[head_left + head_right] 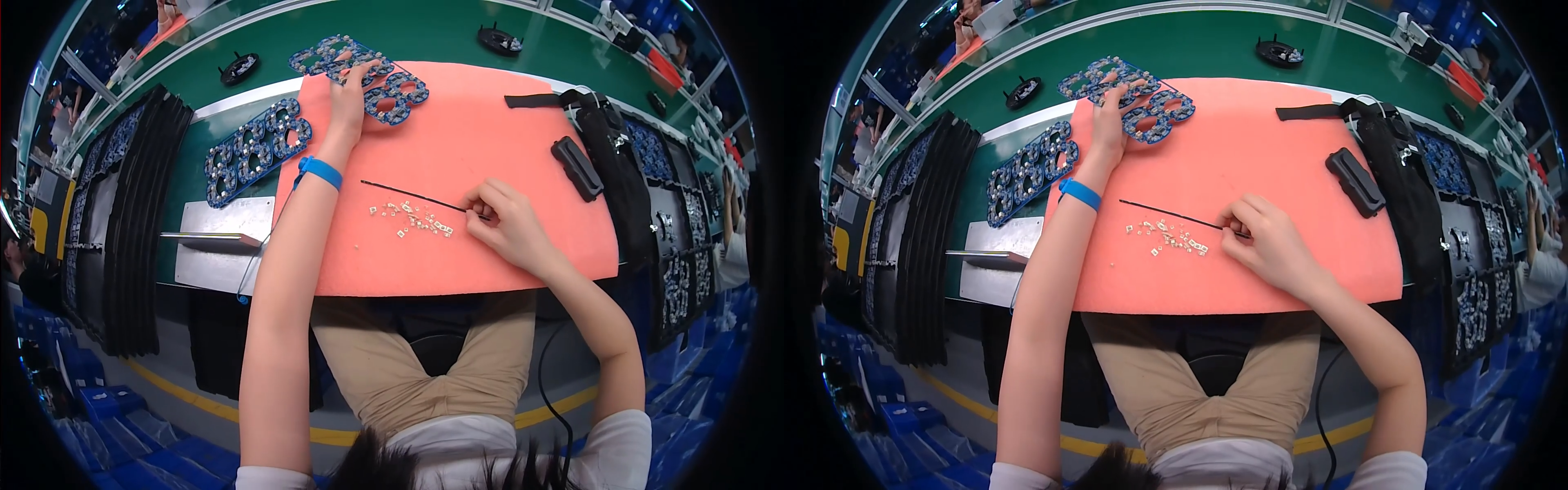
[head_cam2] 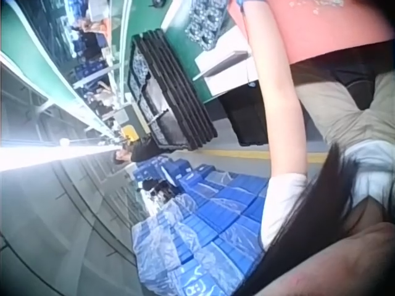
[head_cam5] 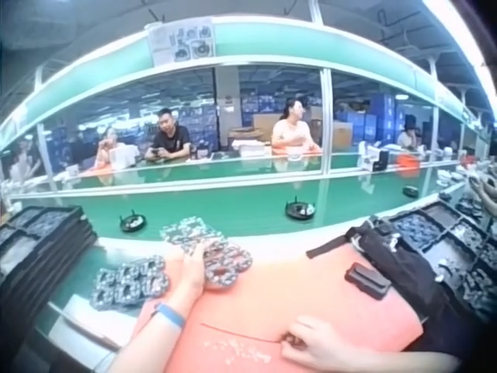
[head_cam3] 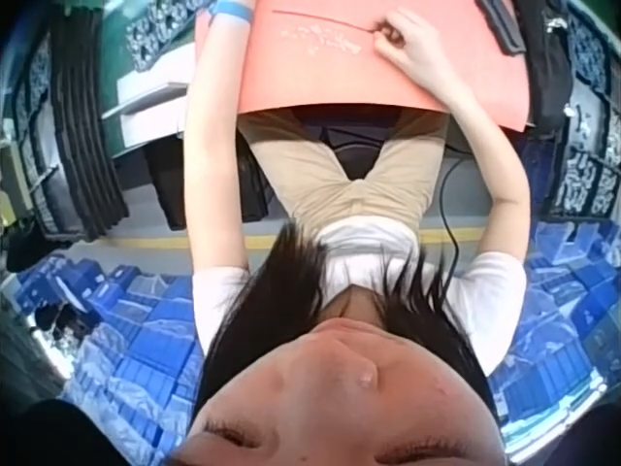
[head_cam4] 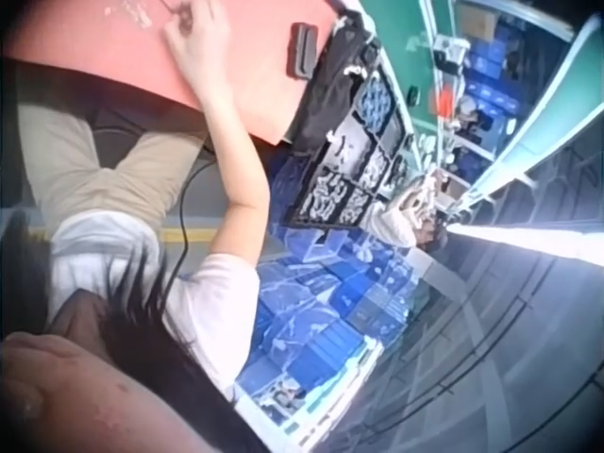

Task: Assembling small electronic components onto LED circuit board panels on an industrial assembly line.

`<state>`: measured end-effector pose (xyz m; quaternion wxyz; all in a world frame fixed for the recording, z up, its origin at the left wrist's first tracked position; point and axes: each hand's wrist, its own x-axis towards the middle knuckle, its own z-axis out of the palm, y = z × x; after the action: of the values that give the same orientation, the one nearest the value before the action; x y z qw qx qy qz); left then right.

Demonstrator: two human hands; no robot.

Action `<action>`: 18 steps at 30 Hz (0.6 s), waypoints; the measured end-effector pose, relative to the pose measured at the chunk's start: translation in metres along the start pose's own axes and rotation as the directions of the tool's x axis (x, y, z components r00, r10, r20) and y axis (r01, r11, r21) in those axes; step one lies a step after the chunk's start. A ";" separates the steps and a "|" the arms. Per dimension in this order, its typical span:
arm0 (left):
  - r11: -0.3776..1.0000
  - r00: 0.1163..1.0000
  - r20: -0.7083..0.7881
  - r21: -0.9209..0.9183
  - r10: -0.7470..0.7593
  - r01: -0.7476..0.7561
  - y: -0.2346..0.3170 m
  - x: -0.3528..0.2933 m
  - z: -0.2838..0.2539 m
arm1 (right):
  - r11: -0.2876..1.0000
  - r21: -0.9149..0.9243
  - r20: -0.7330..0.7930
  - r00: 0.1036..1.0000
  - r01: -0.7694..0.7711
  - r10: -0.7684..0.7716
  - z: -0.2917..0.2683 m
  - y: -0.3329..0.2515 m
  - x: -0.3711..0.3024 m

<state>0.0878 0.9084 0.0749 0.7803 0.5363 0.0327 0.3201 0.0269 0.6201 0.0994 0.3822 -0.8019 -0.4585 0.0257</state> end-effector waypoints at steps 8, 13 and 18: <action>0.974 0.986 -0.066 -0.179 -0.154 0.141 0.020 -0.027 -0.001 | 0.997 0.069 0.006 0.999 0.033 -0.034 0.001 0.003 0.002; 0.984 0.983 -0.135 -0.144 -0.126 0.106 0.019 -0.041 0.002 | 0.994 0.102 0.065 0.997 0.027 -0.034 -0.002 0.000 0.001; 0.989 0.983 -0.151 -0.116 -0.107 0.090 0.017 -0.044 0.008 | 0.993 0.106 0.085 0.994 0.058 -0.067 -0.003 -0.001 -0.003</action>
<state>0.0476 0.8818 0.0803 0.8184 0.4638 0.1030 0.3234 0.0258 0.6162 0.1016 0.4033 -0.7644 -0.4977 0.0728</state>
